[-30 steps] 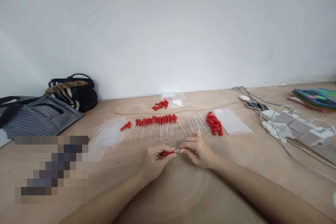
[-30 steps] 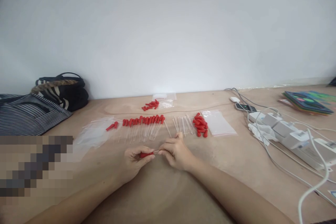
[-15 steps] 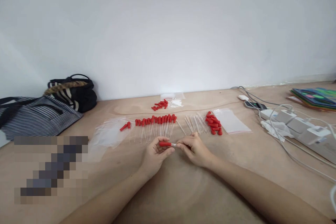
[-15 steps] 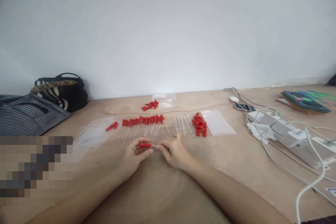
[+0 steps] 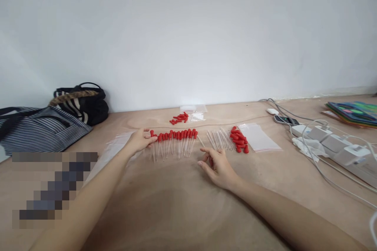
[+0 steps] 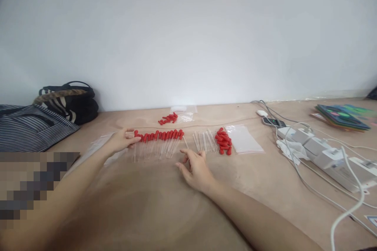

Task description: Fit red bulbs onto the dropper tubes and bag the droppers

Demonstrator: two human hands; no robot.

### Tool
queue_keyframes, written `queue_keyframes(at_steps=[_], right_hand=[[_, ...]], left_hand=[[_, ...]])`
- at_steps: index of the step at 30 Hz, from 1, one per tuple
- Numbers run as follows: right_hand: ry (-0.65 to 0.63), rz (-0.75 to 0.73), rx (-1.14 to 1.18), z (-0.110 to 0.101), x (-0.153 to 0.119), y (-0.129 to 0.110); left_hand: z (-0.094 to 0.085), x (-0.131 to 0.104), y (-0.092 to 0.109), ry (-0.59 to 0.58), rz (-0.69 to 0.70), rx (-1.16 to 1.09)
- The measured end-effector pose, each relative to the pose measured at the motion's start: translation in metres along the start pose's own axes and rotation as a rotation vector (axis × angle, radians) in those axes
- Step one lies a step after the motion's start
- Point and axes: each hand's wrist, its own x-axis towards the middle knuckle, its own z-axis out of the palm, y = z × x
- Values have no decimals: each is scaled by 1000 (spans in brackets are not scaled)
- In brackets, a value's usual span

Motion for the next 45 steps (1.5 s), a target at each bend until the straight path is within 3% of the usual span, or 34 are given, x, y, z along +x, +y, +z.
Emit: queue_keyframes(at_steps=[4, 11, 15, 20, 25, 31, 36, 38, 40, 42, 45], right_hand=[[8, -45, -51, 1, -1, 0], [12, -58, -78, -1, -1, 1], [50, -38, -198, -4, 2, 3], [83, 104, -433, -8, 12, 11], [4, 257, -570, -5, 37, 13], [-172, 460, -665, 3, 74, 8], [-236, 464, -653, 9, 86, 6], [-254, 431, -644, 8, 85, 2], [-250, 384, -643, 6, 79, -4], [-227, 338, -652, 2, 70, -9], [-162, 230, -639, -6, 52, -11]], left_hand=[[-1, 16, -12, 19, -6, 152], [3, 15, -7, 43, 39, 281], [-12, 14, -14, 120, 76, 376], [-33, 13, -42, 206, 103, 472], [-37, 13, -60, 154, 132, 461], [-32, 14, -57, 118, 136, 423], [-33, 8, -51, 200, 136, 395], [-29, 1, -46, 239, 142, 329], [-18, -10, -39, 220, 141, 110], [0, -26, -29, 132, 155, -213], [33, -57, -11, 16, 224, -397]])
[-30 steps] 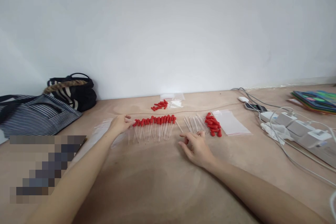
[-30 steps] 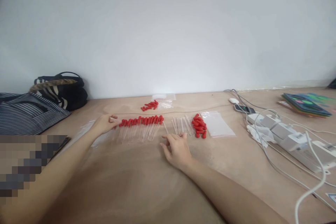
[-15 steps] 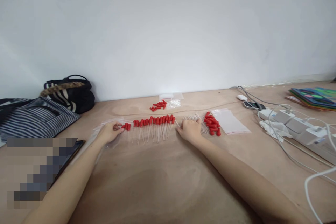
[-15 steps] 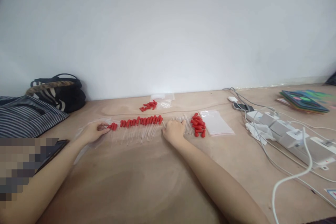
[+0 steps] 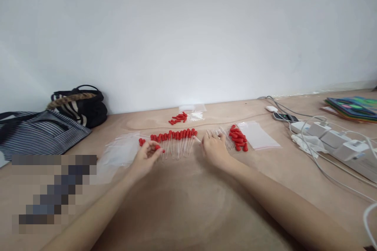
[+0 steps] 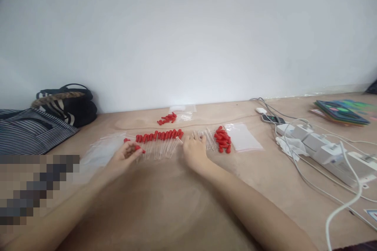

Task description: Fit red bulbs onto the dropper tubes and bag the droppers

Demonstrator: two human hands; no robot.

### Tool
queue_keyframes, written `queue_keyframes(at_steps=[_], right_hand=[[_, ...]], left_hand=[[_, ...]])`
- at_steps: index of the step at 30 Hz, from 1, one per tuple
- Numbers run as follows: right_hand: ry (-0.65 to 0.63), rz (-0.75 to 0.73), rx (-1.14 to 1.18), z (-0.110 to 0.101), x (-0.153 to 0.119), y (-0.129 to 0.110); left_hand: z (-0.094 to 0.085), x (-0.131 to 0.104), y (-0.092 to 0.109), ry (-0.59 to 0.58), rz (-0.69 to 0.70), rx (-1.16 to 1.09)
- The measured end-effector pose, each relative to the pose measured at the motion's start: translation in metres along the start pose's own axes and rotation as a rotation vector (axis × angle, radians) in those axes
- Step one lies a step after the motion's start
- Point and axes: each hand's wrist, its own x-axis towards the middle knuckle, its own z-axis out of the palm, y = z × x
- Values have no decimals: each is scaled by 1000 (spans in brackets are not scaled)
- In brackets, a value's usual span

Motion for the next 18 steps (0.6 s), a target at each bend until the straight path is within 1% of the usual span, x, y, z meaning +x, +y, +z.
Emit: queue_keyframes(at_steps=[2, 4, 5, 7, 9, 12, 14, 18], right_hand=[[70, -95, 59, 3, -12, 8], [128, -204, 134, 7, -24, 16], [150, -258, 166, 10, -29, 20], [174, -350, 219, 13, -38, 25], [179, -390, 267, 15, -44, 26], [186, -370, 353, 15, -48, 20], [193, -349, 401, 15, -49, 15], [213, -319, 438, 14, -50, 7]], left_hand=[[24, -18, 6, -118, -3, -97], [43, -31, 11, -218, -88, -206], [51, -36, 13, -254, -138, -265], [62, -41, 16, -275, -225, -382], [67, -43, 16, -263, -286, -485], [69, -42, 14, -242, -335, -577], [68, -42, 12, -235, -342, -590], [67, -44, 10, -234, -307, -544]])
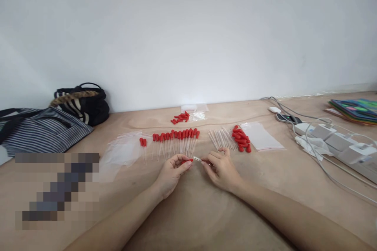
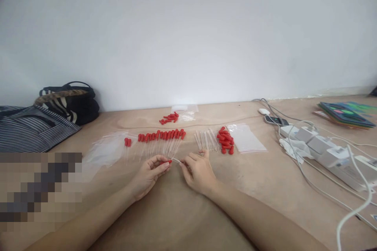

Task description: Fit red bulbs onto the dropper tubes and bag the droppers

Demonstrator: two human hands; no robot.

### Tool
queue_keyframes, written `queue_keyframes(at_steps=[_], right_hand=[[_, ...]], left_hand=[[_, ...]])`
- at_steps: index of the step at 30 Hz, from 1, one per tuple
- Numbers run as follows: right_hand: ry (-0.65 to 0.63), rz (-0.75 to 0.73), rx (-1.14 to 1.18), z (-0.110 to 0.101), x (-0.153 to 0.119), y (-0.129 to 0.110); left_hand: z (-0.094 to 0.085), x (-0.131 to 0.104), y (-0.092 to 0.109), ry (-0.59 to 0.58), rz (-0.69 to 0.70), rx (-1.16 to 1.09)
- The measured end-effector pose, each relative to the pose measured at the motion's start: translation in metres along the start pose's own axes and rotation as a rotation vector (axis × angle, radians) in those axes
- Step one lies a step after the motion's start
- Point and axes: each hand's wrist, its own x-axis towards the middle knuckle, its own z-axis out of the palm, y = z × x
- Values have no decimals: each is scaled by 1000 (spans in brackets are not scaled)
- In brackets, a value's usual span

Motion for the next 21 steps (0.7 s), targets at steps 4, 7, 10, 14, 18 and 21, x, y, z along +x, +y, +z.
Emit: queue_keyframes(at_steps=[4, 7, 10, 14, 18, 21], right_hand=[[-8, -33, 6, 0, -1, -2], [-15, -96, 30, 2, -2, -2], [-6, -167, 51, 5, -3, 1], [3, -234, 35, 4, -4, 2], [6, -310, 5, -1, -4, 2], [-5, -350, -20, -5, -3, 3]], left_hand=[[1, -1, 0, 10, 26, -11], [2, -2, -1, 21, 64, -5], [1, -2, -3, 50, 100, 15], [0, -3, -7, 70, 136, 92], [-3, -5, -10, 53, 179, 195], [-3, -7, -11, 31, 212, 267]])
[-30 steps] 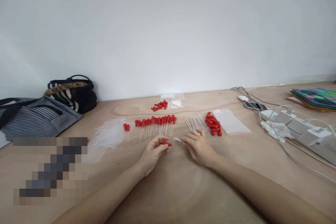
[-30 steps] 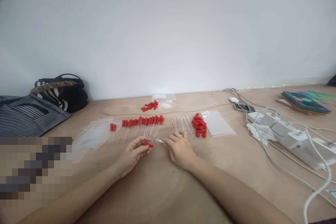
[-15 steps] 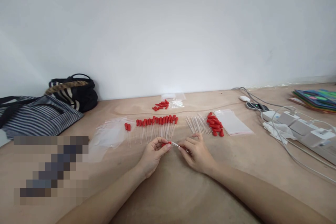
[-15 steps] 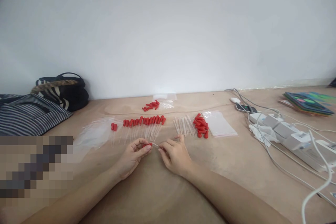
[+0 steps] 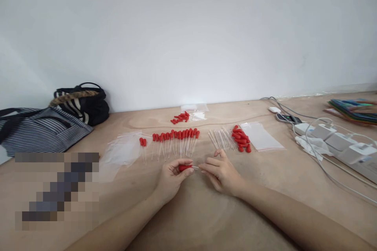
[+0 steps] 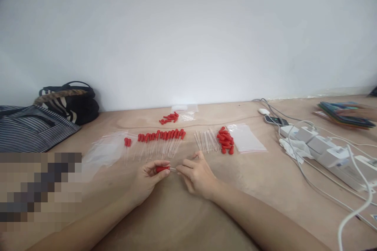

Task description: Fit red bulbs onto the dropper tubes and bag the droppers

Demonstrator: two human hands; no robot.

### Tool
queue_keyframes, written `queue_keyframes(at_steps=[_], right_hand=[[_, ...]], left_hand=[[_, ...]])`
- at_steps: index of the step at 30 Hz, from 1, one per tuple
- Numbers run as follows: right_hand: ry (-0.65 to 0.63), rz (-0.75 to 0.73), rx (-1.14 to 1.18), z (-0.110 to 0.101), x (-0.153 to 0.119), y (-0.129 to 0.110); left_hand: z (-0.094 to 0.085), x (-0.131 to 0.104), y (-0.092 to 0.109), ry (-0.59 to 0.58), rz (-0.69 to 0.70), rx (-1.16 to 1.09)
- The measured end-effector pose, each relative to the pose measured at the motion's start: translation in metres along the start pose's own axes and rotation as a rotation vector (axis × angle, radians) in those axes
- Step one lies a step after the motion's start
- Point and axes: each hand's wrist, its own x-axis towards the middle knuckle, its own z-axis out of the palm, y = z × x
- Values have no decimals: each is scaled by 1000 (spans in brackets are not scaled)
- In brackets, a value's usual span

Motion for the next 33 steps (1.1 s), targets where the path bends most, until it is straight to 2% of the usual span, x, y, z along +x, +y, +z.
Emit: queue_keyframes(at_steps=[6, 13, 22, 29, 31, 33], right_hand=[[-2, -41, -40, -4, 1, 1], [4, -20, -15, 2, 3, -3], [-40, 13, 105, 7, 5, -1], [5, 233, 214, 5, 8, -3], [-7, 253, 188, 5, 7, -4], [-6, 267, 147, 5, 5, -3]], left_hand=[[2, -3, 0, -41, 25, 32], [4, -4, -1, -32, 43, 3], [5, -3, 3, -39, 10, -35], [4, 4, 10, 79, -6, -127], [-6, 13, 17, 163, 4, -176], [-26, 26, 28, 250, -16, -193]])
